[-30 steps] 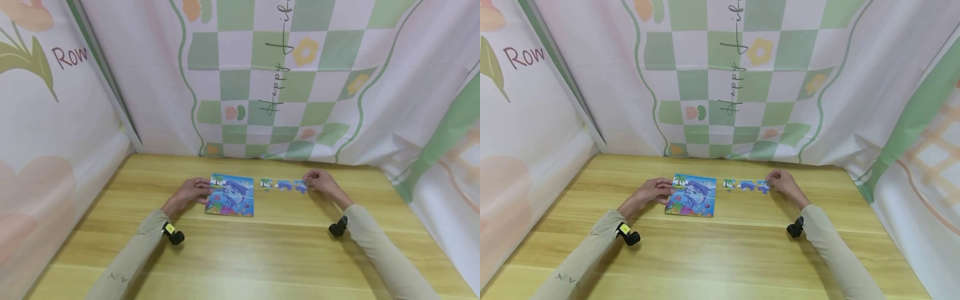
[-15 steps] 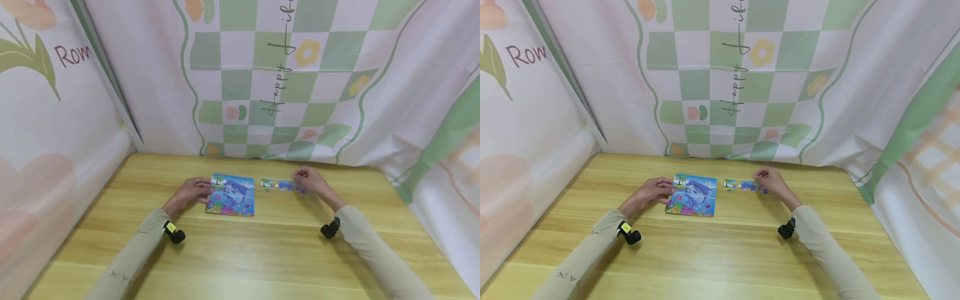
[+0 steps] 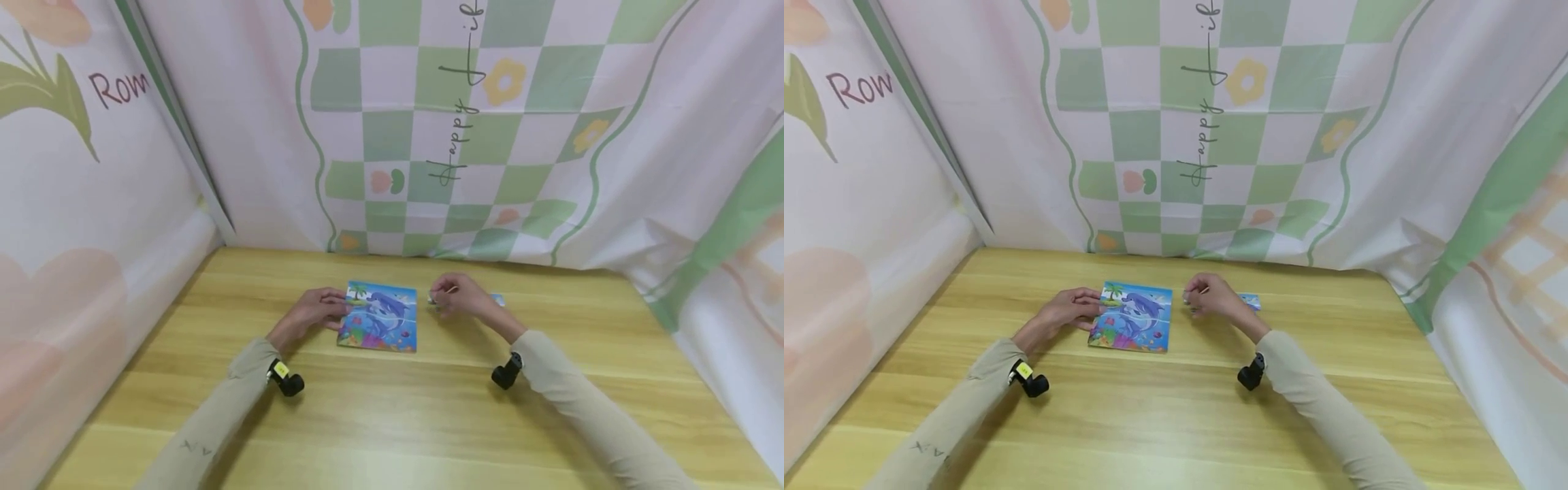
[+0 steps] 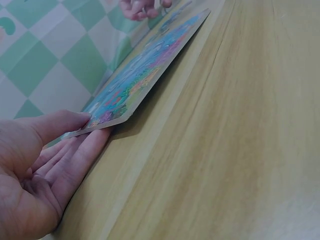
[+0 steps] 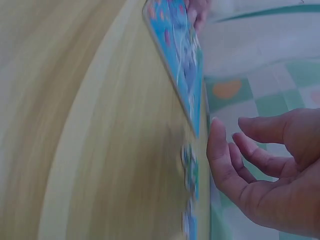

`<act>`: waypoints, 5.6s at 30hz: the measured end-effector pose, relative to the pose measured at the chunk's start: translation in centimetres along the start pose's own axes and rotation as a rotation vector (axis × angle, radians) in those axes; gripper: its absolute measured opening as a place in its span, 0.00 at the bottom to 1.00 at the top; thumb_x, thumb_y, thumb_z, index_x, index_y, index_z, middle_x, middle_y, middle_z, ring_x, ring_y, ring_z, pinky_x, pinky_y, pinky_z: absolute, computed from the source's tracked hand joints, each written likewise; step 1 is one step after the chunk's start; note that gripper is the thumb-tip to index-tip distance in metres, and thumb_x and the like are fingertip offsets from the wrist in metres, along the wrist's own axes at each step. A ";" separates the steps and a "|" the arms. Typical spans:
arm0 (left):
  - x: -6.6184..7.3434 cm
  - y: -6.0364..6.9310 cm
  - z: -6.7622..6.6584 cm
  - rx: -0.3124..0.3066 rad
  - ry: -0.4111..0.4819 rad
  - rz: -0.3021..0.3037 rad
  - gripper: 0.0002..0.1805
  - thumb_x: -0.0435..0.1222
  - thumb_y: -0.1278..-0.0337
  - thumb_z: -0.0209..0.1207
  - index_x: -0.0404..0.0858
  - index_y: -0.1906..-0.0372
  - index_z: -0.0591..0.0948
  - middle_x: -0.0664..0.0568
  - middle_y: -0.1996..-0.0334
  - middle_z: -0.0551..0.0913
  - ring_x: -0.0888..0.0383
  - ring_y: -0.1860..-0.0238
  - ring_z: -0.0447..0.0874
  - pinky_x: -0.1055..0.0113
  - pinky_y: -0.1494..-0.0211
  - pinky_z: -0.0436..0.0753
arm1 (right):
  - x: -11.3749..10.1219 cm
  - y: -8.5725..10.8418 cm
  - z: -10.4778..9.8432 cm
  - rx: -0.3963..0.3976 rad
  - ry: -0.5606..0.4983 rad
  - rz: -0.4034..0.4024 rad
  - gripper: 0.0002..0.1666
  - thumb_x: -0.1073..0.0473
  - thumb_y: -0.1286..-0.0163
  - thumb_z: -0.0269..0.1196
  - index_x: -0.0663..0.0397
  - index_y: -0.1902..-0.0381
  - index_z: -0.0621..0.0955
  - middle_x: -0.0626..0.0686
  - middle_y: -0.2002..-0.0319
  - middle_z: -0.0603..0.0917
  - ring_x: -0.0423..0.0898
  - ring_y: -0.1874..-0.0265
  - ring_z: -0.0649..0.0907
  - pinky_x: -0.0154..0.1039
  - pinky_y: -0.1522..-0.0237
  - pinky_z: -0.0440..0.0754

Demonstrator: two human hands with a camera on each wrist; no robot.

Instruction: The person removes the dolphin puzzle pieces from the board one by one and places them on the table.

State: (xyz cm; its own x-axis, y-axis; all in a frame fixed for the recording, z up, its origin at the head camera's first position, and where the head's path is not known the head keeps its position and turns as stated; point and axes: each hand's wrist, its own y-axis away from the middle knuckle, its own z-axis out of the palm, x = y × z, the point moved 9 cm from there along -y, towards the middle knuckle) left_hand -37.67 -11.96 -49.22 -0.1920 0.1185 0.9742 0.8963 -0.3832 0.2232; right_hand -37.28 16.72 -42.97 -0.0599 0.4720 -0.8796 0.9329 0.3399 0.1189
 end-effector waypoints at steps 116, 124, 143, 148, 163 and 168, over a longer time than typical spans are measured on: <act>0.3 0.3 0.0 -0.132 -0.087 0.033 0.32 0.29 0.31 0.63 0.25 0.27 0.65 0.32 0.33 0.74 0.54 0.48 0.85 0.59 0.40 0.91 | -5.2 -3.7 10.7 -0.078 -0.048 -0.042 0.08 0.68 0.26 0.63 0.68 0.52 0.82 0.52 0.65 0.80 0.43 0.69 0.77 0.33 0.69 0.78; 0.3 0.3 0.1 -0.108 -0.045 0.017 0.28 0.26 0.27 0.58 0.25 0.28 0.65 0.33 0.34 0.75 0.57 0.52 0.86 0.60 0.44 0.93 | -4.6 -4.0 10.9 -0.064 -0.076 0.064 0.08 0.68 0.23 0.62 0.67 0.50 0.81 0.54 0.61 0.81 0.46 0.63 0.81 0.38 0.57 0.89; 0.2 0.1 0.1 -0.102 -0.023 0.001 0.30 0.27 0.28 0.60 0.25 0.27 0.65 0.35 0.36 0.75 0.56 0.52 0.86 0.59 0.45 0.93 | -3.6 -3.9 9.2 -0.010 -0.301 0.073 0.13 0.69 0.24 0.61 0.71 0.46 0.77 0.55 0.61 0.83 0.48 0.64 0.87 0.43 0.56 0.95; 0.1 0.1 0.0 -0.097 -0.030 0.004 0.29 0.27 0.28 0.60 0.25 0.27 0.65 0.33 0.35 0.74 0.56 0.52 0.86 0.60 0.45 0.93 | -3.2 -3.6 8.6 -0.010 -0.368 0.076 0.14 0.69 0.22 0.60 0.72 0.43 0.76 0.60 0.59 0.85 0.52 0.63 0.89 0.47 0.56 0.95; 0.5 0.4 0.0 -0.097 -0.005 0.013 0.31 0.26 0.27 0.59 0.23 0.26 0.63 0.28 0.31 0.70 0.56 0.53 0.87 0.61 0.45 0.93 | -1.9 -2.4 5.3 0.025 -0.380 0.035 0.16 0.72 0.25 0.62 0.72 0.42 0.77 0.62 0.63 0.87 0.48 0.68 0.89 0.46 0.59 0.96; 0.5 0.4 0.1 -0.094 -0.009 0.018 0.31 0.26 0.28 0.59 0.23 0.26 0.64 0.28 0.31 0.70 0.56 0.52 0.87 0.60 0.45 0.93 | -1.5 -1.6 4.2 0.040 -0.343 0.016 0.18 0.72 0.26 0.64 0.75 0.41 0.77 0.64 0.60 0.87 0.49 0.68 0.90 0.46 0.56 0.95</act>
State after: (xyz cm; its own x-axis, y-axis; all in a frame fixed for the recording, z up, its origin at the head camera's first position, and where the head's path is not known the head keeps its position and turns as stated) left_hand -37.37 -11.99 -48.69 -0.1724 0.1194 0.9778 0.8578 -0.4698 0.2086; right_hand -37.17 12.07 -43.73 0.0709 0.1740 -0.9822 0.9465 0.2991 0.1213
